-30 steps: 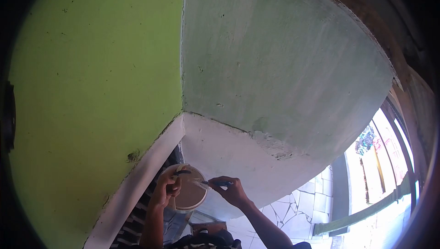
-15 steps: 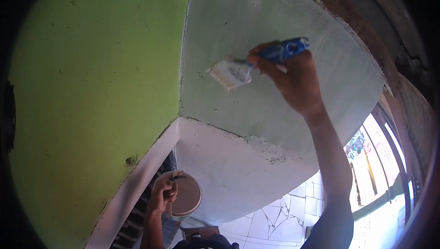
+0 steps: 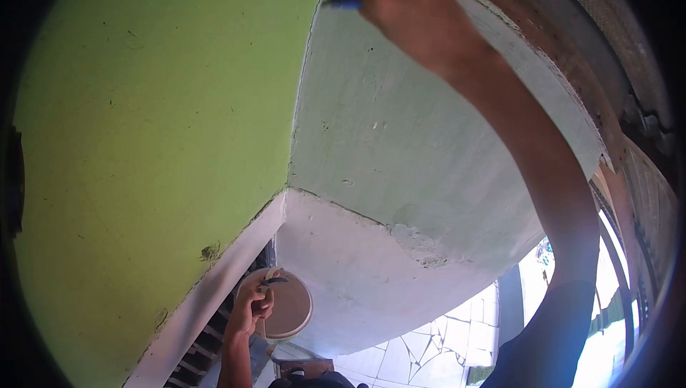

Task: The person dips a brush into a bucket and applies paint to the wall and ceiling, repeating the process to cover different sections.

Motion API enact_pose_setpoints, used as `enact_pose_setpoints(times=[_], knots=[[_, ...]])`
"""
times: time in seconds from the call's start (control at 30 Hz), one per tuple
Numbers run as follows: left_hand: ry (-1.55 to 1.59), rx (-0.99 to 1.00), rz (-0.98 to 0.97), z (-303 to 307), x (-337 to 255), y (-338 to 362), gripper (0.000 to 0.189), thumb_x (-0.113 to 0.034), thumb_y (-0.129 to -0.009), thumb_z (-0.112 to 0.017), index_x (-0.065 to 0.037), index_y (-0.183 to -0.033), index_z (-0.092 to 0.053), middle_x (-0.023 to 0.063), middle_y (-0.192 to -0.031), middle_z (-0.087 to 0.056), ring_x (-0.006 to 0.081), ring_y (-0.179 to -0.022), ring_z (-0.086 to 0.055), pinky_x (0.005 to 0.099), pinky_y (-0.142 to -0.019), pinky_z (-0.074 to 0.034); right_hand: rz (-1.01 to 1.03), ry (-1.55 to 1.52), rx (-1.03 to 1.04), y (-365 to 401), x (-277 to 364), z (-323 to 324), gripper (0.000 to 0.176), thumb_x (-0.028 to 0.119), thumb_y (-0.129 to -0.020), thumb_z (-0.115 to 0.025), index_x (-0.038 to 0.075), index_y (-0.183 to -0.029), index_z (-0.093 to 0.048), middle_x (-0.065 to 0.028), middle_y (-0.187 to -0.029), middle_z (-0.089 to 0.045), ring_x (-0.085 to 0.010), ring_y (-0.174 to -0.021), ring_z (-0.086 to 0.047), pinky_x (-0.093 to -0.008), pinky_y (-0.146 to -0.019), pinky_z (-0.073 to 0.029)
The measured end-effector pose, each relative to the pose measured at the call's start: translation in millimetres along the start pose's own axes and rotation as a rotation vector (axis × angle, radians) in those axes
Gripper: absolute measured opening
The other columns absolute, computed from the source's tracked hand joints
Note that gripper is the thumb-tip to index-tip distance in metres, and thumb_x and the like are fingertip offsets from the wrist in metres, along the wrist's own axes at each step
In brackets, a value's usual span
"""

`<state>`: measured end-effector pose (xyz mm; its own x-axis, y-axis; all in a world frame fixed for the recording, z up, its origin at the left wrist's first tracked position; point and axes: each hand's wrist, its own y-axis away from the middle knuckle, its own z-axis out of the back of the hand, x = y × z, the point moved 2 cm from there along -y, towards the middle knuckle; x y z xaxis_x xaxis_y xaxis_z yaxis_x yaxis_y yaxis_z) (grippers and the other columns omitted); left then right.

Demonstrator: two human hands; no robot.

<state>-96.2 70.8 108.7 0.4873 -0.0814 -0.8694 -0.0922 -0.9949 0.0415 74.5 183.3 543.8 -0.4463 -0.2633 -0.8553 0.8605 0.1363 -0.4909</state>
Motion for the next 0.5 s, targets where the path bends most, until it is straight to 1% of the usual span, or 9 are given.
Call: enact_pose_setpoints(times=[0.03, 0.07, 0.1, 0.17, 0.3, 0.37, 0.4, 0.47, 0.5], knots=[[-0.003, -0.003, 0.001, 0, 0, 1, 0.060, -0.024, -0.076, -0.044, 0.003, -0.129, -0.049, -0.0016, -0.064, -0.039, 0.0053, -0.046, -0.030, 0.0200, -0.039, -0.024, 0.029, 0.040, 0.023, 6, 7, -11, 0.025, 0.004, -0.077, -0.074, 0.000, -0.100, -0.067, -0.0102, -0.086, -0.068, -0.0184, -0.077, -0.067, -0.0310, -0.070, -0.059], [-0.008, -0.006, 0.001, 0, 0, 0, 0.060, -0.025, -0.076, -0.045, 0.003, -0.129, -0.049, -0.0016, -0.064, -0.039, 0.0053, -0.046, -0.030, 0.0200, -0.040, -0.024, 0.051, 0.080, 0.042, 13, 16, -22, 0.024, 0.002, -0.072, -0.073, 0.001, -0.095, -0.066, -0.0113, -0.084, -0.066, -0.0206, -0.080, -0.068, -0.0328, -0.071, -0.060], [-0.010, -0.007, 0.000, 0, 1, 0, 0.060, -0.025, -0.076, -0.045, 0.003, -0.129, -0.049, -0.0016, -0.064, -0.039, 0.0053, -0.046, -0.030, 0.0200, -0.040, -0.024, 0.065, 0.092, 0.057, 22, 25, -31, 0.021, -0.001, -0.073, -0.070, 0.001, -0.093, -0.065, -0.0108, -0.083, -0.064, -0.0187, -0.079, -0.066, -0.0304, -0.068, -0.059], [0.007, 0.012, -0.005, 2, 5, -2, 0.060, -0.024, -0.076, -0.045, 0.003, -0.129, -0.049, -0.0016, -0.064, -0.039, 0.0056, -0.046, -0.029, 0.0207, -0.041, -0.025, 0.102, 0.116, 0.069, 41, 46, -41, 0.017, -0.001, -0.073, -0.069, 0.001, -0.089, -0.065, -0.0100, -0.081, -0.062, -0.0172, -0.076, -0.064, -0.0282, -0.064, -0.058], [0.019, 0.004, -0.009, 8, 7, -1, 0.058, -0.023, -0.077, -0.045, 0.003, -0.129, -0.049, -0.0012, -0.064, -0.038, 0.0059, -0.046, -0.030, 0.0216, -0.041, -0.025, 0.123, 0.072, 0.049, 74, 88, -46, 0.018, 0.002, -0.070, -0.070, 0.000, -0.088, -0.064, -0.0090, -0.080, -0.060, -0.0166, -0.074, -0.061, -0.0279, -0.063, -0.056], [0.000, 0.009, -0.025, 7, 2, 2, 0.056, -0.022, -0.078, -0.045, 0.003, -0.128, -0.050, -0.0008, -0.063, -0.038, 0.0063, -0.047, -0.030, 0.0224, -0.041, -0.025, 0.111, -0.049, 0.096, 86, 107, -40, 0.018, 0.001, -0.070, -0.070, 0.000, -0.087, -0.064, -0.0091, -0.080, -0.060, -0.0164, -0.074, -0.061, -0.0270, -0.062, -0.056], [-0.001, 0.007, -0.026, 7, 2, 2, 0.056, -0.022, -0.078, -0.045, 0.003, -0.128, -0.050, -0.0008, -0.063, -0.038, 0.0063, -0.047, -0.030, 0.0224, -0.041, -0.025, 0.110, -0.050, 0.094, 92, 117, -36, 0.018, 0.001, -0.070, -0.070, 0.000, -0.087, -0.064, -0.0091, -0.080, -0.060, -0.0164, -0.074, -0.061, -0.0270, -0.062, -0.056], [0.010, -0.005, -0.032, 7, 3, 5, 0.055, -0.021, -0.078, -0.044, 0.003, -0.127, -0.050, -0.0006, -0.063, -0.037, 0.0063, -0.046, -0.029, 0.0223, -0.041, -0.024, 0.132, -0.196, 0.241, 102, 135, -33, 0.014, 0.001, -0.074, -0.070, 0.002, -0.087, -0.064, -0.0095, -0.079, -0.061, -0.0161, -0.074, -0.063, -0.0269, -0.063, -0.059], [0.006, -0.007, -0.033, 7, 2, 7, 0.055, -0.021, -0.078, -0.044, 0.003, -0.127, -0.050, -0.0006, -0.063, -0.037, 0.0063, -0.046, -0.029, 0.0223, -0.041, -0.024, 0.129, -0.197, 0.238, 98, 135, -31, 0.014, 0.001, -0.074, -0.070, 0.002, -0.087, -0.064, -0.0095, -0.079, -0.061, -0.0161, -0.074, -0.063, -0.0269, -0.063, -0.059]])
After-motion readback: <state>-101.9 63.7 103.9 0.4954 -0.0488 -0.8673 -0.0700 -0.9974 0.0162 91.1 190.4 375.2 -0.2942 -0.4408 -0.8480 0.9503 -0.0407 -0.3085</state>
